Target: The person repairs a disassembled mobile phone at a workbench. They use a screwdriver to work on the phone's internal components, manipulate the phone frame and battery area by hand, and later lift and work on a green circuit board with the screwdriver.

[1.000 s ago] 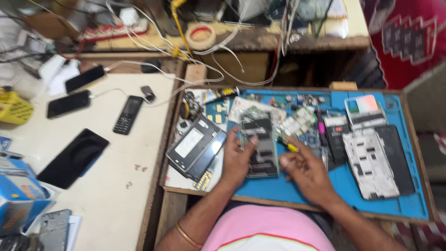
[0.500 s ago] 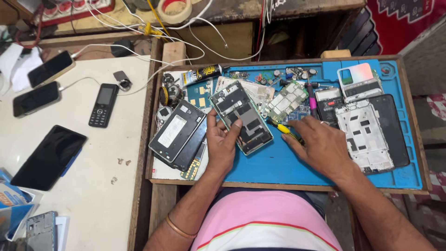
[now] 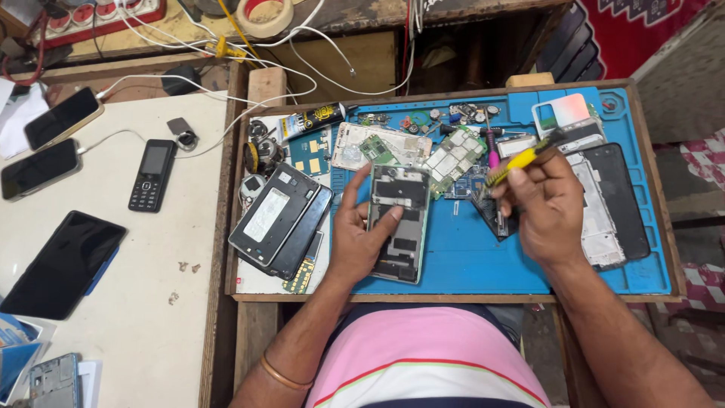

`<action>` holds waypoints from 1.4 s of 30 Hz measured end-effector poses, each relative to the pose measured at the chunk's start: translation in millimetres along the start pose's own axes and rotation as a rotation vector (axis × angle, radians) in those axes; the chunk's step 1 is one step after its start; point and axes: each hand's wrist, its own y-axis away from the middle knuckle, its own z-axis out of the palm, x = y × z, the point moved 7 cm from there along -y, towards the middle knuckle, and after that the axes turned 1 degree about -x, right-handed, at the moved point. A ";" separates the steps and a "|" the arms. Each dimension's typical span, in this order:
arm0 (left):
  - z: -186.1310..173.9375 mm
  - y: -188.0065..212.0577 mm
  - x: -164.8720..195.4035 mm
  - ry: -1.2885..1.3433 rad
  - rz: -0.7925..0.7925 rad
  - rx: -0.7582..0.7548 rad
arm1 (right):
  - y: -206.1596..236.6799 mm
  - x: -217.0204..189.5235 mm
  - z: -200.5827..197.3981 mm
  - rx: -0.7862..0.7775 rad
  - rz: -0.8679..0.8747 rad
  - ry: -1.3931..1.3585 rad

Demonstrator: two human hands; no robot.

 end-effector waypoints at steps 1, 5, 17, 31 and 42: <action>2.0 1.6 2.2 -0.072 -0.040 -0.016 | 0.6 1.9 -2.7 0.023 0.015 -0.079; 7.6 7.2 30.4 -0.737 0.111 -0.161 | 0.9 4.9 -11.3 0.088 0.018 -0.292; 53.9 -54.0 50.7 -1.298 0.672 -0.109 | -0.9 25.5 6.2 0.003 -0.001 -0.258; 84.2 -122.2 23.9 -1.235 0.501 -0.083 | 15.9 61.1 26.5 -0.328 0.099 0.009; 39.2 -120.3 46.6 -0.456 0.481 0.108 | 29.4 63.1 60.1 -0.504 0.383 0.183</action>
